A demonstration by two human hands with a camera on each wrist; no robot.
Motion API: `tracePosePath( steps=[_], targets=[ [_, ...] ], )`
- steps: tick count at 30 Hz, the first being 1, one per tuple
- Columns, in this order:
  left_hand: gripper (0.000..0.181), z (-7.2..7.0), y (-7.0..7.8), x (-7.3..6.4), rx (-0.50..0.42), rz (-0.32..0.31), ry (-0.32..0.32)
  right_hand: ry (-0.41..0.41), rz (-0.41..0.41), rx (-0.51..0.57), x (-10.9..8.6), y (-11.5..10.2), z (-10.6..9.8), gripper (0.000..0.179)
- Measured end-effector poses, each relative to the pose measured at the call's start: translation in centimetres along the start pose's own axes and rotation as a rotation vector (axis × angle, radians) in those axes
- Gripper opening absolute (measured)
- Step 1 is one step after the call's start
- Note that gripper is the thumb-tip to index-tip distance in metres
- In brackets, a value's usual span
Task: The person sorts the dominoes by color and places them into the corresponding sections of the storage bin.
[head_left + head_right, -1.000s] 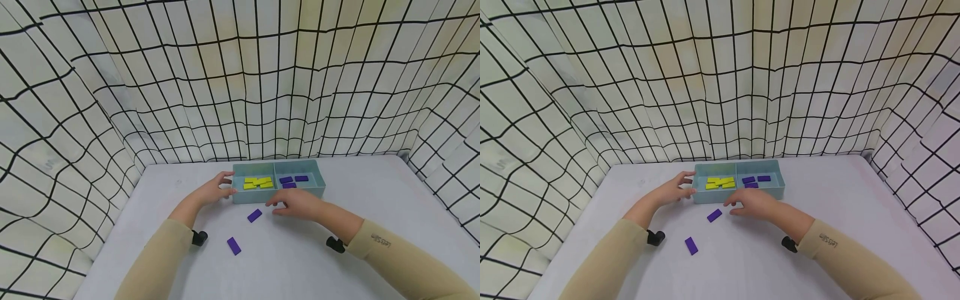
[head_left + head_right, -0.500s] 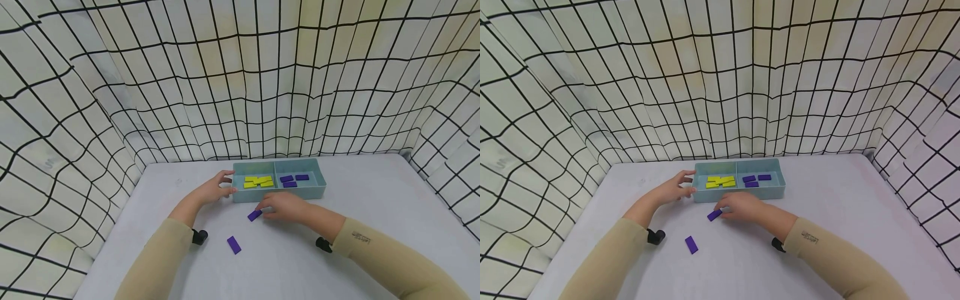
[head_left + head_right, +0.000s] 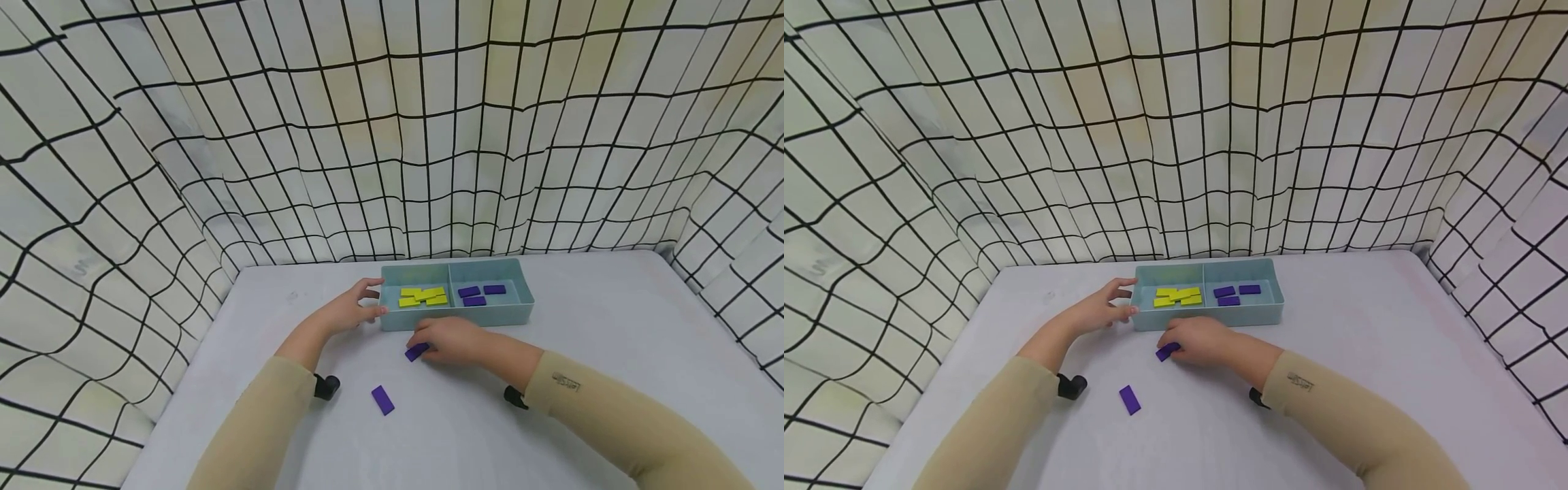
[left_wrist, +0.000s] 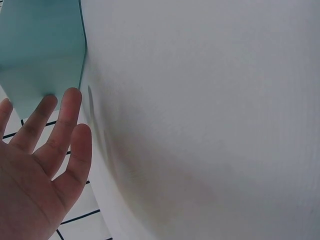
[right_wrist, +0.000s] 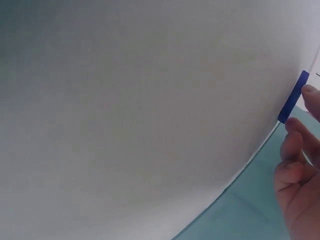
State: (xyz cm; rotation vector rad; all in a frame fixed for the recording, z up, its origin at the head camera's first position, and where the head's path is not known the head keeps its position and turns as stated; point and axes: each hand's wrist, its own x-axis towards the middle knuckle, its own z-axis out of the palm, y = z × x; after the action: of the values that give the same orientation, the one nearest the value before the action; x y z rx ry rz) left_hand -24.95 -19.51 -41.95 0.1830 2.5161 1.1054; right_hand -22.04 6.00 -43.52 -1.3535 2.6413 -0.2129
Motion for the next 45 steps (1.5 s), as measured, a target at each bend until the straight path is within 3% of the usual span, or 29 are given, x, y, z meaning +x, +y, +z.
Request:
tracePosePath(
  steps=[10, 27, 45],
  targets=[
    [0.073, -0.1, 0.2, -0.1, -0.006, 0.007, -0.004, -0.035, 0.006, -0.035, 0.5, -0.1, 0.2, 0.029],
    [0.072, -0.2, 0.3, -0.3, -0.007, 0.000, -0.013, -0.034, 0.074, 0.025, 0.6, 0.3, -0.7, 0.028],
    [0.073, -0.1, 0.3, -0.1, -0.003, -0.007, -0.011, 0.024, 0.133, 0.081, -1.2, 0.8, -5.0, 0.027]
  ],
)
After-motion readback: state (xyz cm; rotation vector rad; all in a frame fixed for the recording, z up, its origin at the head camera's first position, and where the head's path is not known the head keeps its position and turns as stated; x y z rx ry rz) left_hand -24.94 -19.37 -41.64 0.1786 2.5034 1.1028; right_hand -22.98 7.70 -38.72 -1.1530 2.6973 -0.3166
